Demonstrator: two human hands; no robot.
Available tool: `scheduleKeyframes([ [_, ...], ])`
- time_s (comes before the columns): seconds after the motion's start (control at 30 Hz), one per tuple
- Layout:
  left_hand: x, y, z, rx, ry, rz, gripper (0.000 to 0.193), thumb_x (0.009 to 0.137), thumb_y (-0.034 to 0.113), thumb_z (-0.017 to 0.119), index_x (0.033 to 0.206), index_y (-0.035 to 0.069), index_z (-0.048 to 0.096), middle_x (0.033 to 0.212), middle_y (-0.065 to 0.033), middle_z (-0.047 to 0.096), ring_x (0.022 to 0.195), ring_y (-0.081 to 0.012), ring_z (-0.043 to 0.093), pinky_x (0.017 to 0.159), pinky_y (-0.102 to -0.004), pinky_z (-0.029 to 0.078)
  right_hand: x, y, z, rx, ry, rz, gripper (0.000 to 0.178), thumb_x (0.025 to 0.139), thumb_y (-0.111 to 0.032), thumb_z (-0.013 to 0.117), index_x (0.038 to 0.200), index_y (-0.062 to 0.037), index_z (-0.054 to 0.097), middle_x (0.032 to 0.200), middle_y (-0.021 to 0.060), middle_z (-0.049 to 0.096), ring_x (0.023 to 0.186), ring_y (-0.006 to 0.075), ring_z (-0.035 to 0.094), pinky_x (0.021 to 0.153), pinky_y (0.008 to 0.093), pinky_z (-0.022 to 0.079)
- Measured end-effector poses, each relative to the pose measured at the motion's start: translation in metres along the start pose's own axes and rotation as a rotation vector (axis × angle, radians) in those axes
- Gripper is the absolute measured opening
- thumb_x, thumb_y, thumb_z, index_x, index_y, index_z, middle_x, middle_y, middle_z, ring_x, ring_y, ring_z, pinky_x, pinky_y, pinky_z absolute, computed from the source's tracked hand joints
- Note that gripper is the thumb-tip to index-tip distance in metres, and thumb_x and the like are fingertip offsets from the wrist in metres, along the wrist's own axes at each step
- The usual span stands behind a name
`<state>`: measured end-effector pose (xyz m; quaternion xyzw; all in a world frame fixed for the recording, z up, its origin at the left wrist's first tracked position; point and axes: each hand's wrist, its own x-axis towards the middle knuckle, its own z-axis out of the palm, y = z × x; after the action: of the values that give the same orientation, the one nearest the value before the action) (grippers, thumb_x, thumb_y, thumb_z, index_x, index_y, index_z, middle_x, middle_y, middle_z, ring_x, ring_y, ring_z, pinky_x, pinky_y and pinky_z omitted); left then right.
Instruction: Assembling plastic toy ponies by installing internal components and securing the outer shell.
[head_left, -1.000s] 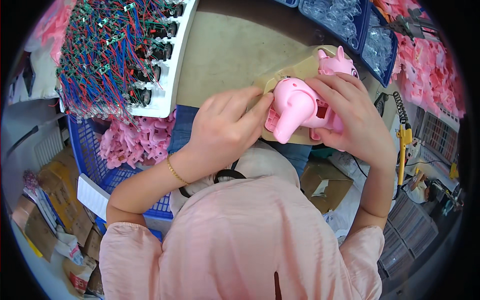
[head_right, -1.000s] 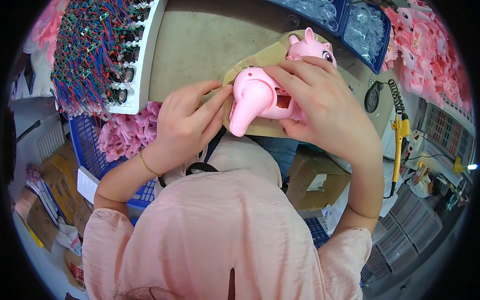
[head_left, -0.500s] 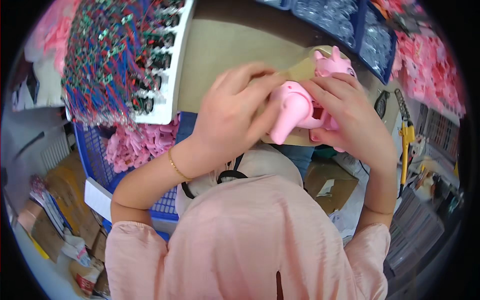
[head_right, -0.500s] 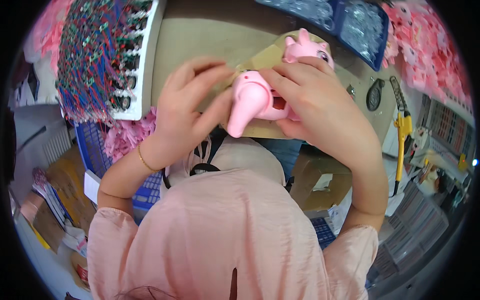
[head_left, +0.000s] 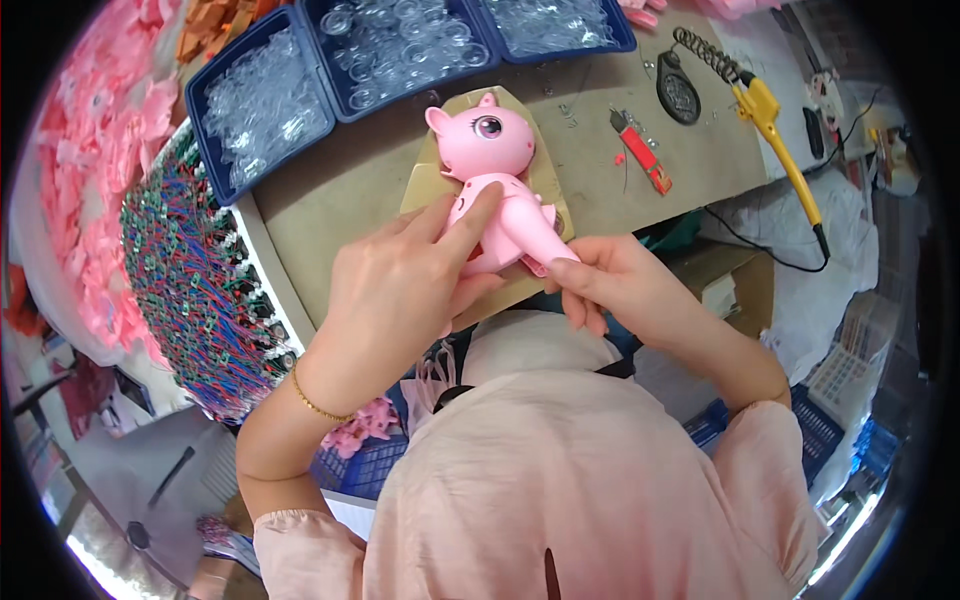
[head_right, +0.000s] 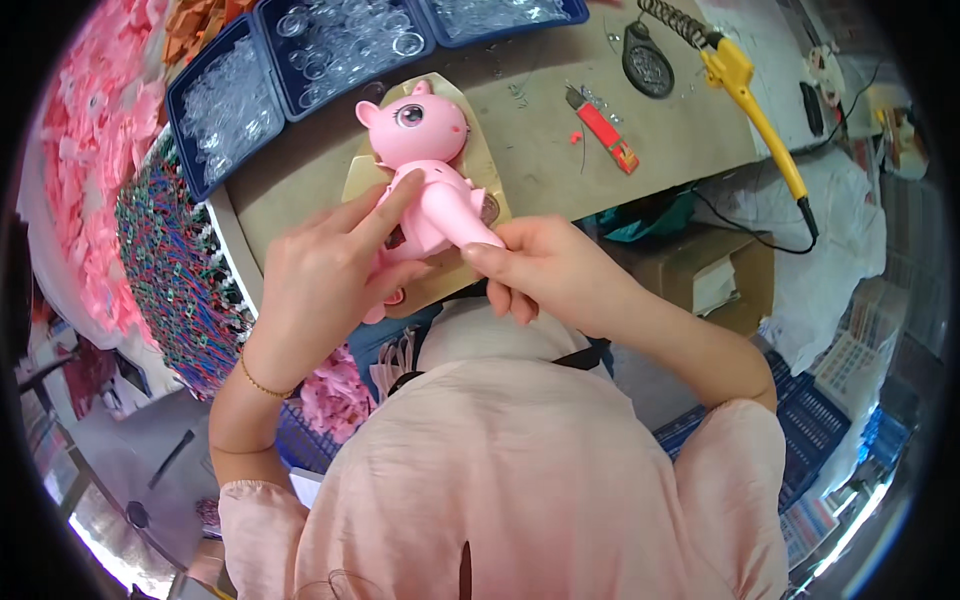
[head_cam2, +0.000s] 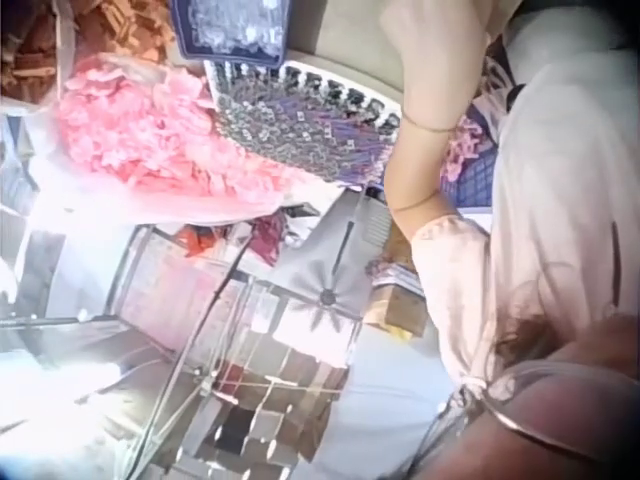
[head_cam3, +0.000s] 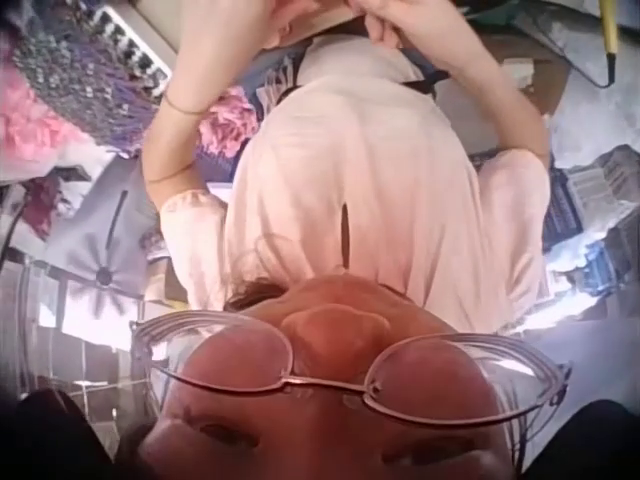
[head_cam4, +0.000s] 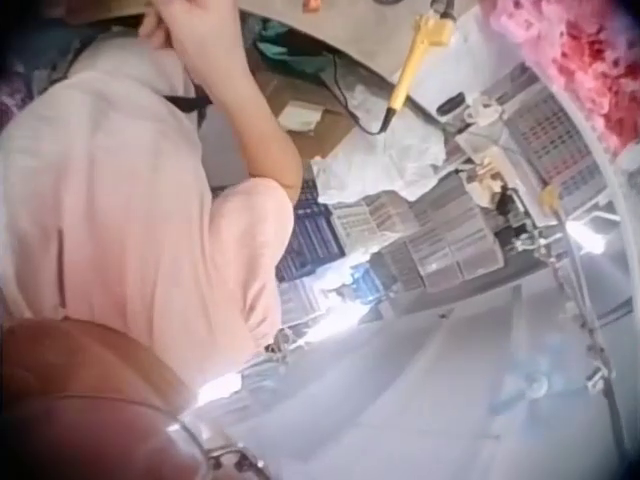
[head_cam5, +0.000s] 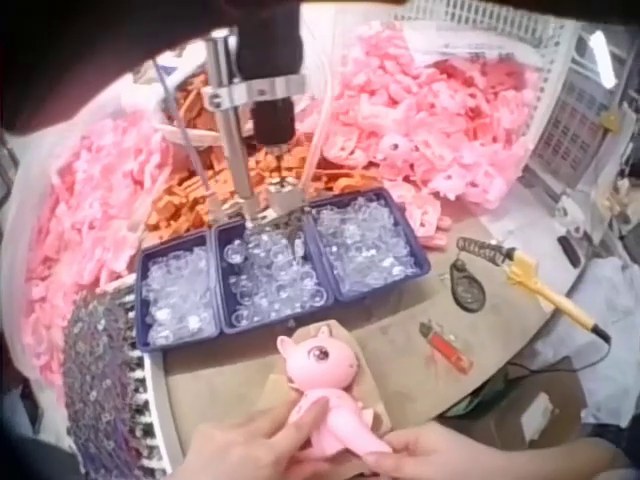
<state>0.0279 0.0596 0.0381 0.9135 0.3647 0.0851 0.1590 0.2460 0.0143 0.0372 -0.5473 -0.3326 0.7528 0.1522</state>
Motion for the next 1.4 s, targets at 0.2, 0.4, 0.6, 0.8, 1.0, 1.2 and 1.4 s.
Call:
scheduleKeyframes([
  [0.2,0.002,0.013,0.003,0.083,0.0,-0.127,0.05,0.072,0.028,0.068,0.117,0.01,0.056,0.095,-0.008,0.06,0.08,-0.0206,0.063,0.059,-0.0301,0.051,0.01,0.019,0.032,0.23,-0.019,-0.107,0.024,0.093,-0.025,0.051,0.085,-0.0025,0.057,0.059,-0.0011,0.052,0.05,0.0048,0.046,0.045,0.0198,0.037],
  [0.4,0.002,0.009,0.004,0.115,0.04,-0.111,0.048,0.072,0.028,0.067,0.115,0.008,0.057,0.089,-0.0098,0.059,0.078,-0.0211,0.062,0.058,-0.0298,0.051,0.012,-0.029,-0.01,-0.443,-0.037,-0.15,0.024,0.091,-0.022,0.053,0.086,0.0,0.061,0.066,0.0034,0.059,0.056,0.0074,0.054,0.049,0.0219,0.042],
  [0.6,0.003,0.016,0.017,0.223,0.083,-0.111,0.057,0.072,0.038,0.068,0.118,0.007,0.055,0.099,-0.0114,0.059,0.079,-0.0202,0.062,0.06,-0.0301,0.049,0.115,-0.073,-0.006,-1.14,0.434,-1.164,0.024,0.085,-0.023,0.057,0.088,0.0,0.063,0.081,0.0121,0.059,0.075,0.0292,0.058,0.064,0.0356,0.044],
  [0.8,0.002,0.012,0.02,0.037,0.209,-0.106,0.054,0.069,0.029,0.069,0.117,0.006,0.056,0.107,-0.0111,0.056,0.074,-0.0208,0.058,0.063,-0.0296,0.05,0.125,-0.069,0.0,-1.084,0.418,-0.886,0.026,0.084,-0.027,0.057,0.083,-0.0017,0.064,0.079,0.0125,0.058,0.076,0.0303,0.056,0.068,0.0376,0.044],
  [1.0,0.008,0.002,0.018,0.09,0.25,-0.03,0.044,0.076,0.036,0.061,0.105,0.003,0.059,0.115,-0.0115,0.054,0.074,-0.0164,0.056,0.051,-0.0257,0.047,0.098,-0.096,-0.002,-0.579,0.432,-0.832,0.019,0.088,-0.019,0.056,0.084,-0.001,0.062,0.068,0.0001,0.054,0.06,0.0085,0.05,0.054,0.0233,0.039],
  [1.2,0.012,0.006,0.016,0.079,0.269,-0.018,0.04,0.08,0.035,0.059,0.103,0.002,0.06,0.119,-0.0155,0.055,0.067,-0.0175,0.056,0.044,-0.0261,0.047,0.112,-0.081,0.008,-0.246,0.29,-0.829,0.025,0.089,-0.012,0.05,0.066,-0.0024,0.05,0.063,-0.0006,0.047,0.057,0.0067,0.042,0.05,0.0231,0.032],
  [1.4,0.014,0.002,0.011,0.035,0.244,0.023,0.041,0.081,0.036,0.057,0.1,0.001,0.061,0.12,-0.0184,0.054,0.065,-0.0189,0.057,0.045,-0.0276,0.047,0.051,-0.149,-0.017,-0.206,0.896,-1.506,0.017,0.089,-0.015,0.049,0.092,-0.0001,0.056,0.084,0.0067,0.054,0.074,0.0114,0.048,0.069,0.0223,0.041],
])
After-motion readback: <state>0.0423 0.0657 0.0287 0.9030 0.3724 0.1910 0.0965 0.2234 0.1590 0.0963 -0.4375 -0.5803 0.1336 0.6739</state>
